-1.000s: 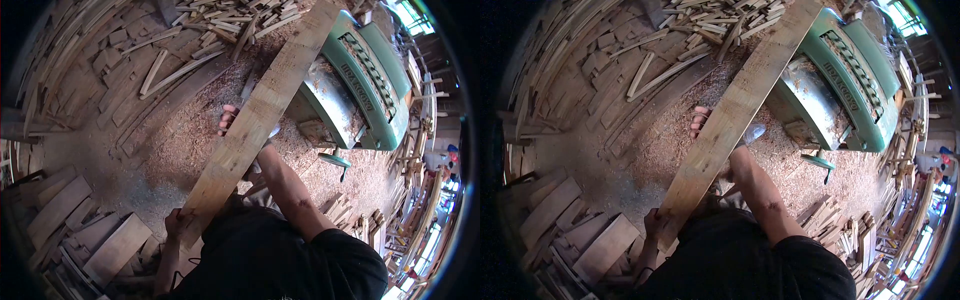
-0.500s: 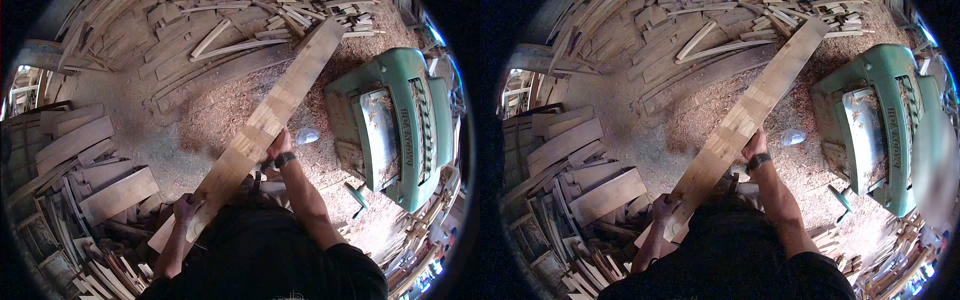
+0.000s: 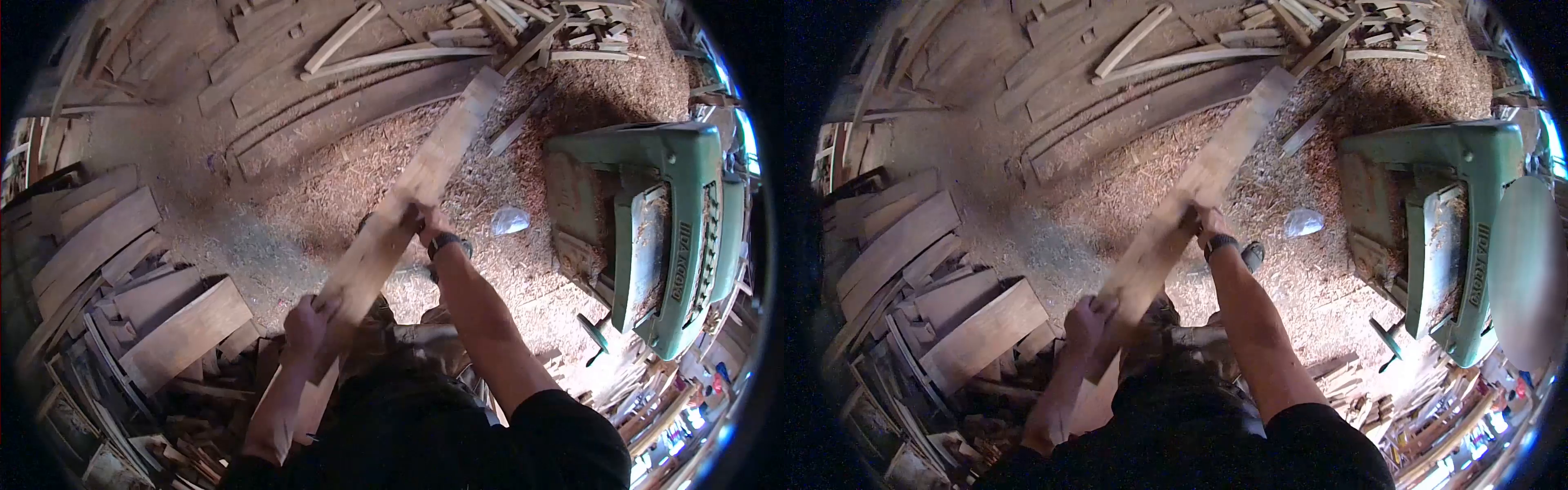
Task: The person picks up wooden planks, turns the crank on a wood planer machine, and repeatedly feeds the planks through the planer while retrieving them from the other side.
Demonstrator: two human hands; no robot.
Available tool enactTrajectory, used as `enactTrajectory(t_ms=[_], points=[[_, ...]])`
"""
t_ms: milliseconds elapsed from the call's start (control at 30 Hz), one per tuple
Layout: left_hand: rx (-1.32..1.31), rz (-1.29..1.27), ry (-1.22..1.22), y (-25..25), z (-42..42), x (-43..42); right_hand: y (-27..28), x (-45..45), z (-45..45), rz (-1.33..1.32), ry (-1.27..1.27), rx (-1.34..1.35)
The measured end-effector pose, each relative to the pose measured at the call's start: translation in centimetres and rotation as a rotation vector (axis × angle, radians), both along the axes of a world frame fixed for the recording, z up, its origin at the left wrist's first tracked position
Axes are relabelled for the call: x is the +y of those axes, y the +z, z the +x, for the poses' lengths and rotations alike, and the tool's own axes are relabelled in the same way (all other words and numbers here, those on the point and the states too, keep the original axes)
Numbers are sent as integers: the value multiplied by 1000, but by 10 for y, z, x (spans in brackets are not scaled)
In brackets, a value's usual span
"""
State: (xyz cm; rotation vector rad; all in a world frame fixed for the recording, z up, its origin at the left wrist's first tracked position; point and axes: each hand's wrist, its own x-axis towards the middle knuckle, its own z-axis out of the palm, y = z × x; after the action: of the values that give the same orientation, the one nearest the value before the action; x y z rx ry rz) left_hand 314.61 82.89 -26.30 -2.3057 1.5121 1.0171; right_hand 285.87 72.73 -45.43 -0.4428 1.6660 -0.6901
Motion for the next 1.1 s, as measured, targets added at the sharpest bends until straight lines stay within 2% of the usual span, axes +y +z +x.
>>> enactTrajectory(t_ms=[67, 133, 233, 333, 400, 433, 467, 533, 667, 767, 867, 900, 933, 1000, 1067, 1100], points=[[19, -21, -9, -27, 24, -30, 17, -22, 17, 152, -346, -431], [96, -88, -17, -57, 62, -55, -9, -19, 22, 156, -320, -515], [156, -101, -82, -129, 134, -87, -11, 8, 30, 136, -183, -388], [134, -54, -104, -170, 175, -133, -33, 64, 12, 93, 41, -247], [180, -4, -31, -193, 195, -164, -53, 108, -11, 141, 346, -80], [228, 3, 15, -212, 205, -174, -42, 125, -17, 242, 364, -1], [151, 28, -61, -225, 212, -191, -30, 140, -24, 342, 381, 81], [64, 35, -170, -246, 232, -225, -18, 174, -34, 421, 172, 41], [83, -45, -234, -262, 259, -276, -18, 227, -69, 581, 223, 115], [52, -86, -316, -291, 285, -304, -5, 229, -74, 633, 150, 113], [60, -104, -193, -307, 293, -329, -8, 229, -81, 630, 115, 108], [-64, -188, -158, -320, 294, -339, -7, 231, -81, 611, 87, 102], [-68, -172, -153, -339, 294, -331, -3, 228, -80, 619, 66, 106], [-96, -643, -33, -362, 281, -322, 0, 228, -76, 654, 17, 78], [123, -125, -12, -316, 229, -298, 9, 235, -69, 653, 4, 70], [337, -120, 29, -353, 223, -263, 15, 236, -66, 643, -10, 69]])
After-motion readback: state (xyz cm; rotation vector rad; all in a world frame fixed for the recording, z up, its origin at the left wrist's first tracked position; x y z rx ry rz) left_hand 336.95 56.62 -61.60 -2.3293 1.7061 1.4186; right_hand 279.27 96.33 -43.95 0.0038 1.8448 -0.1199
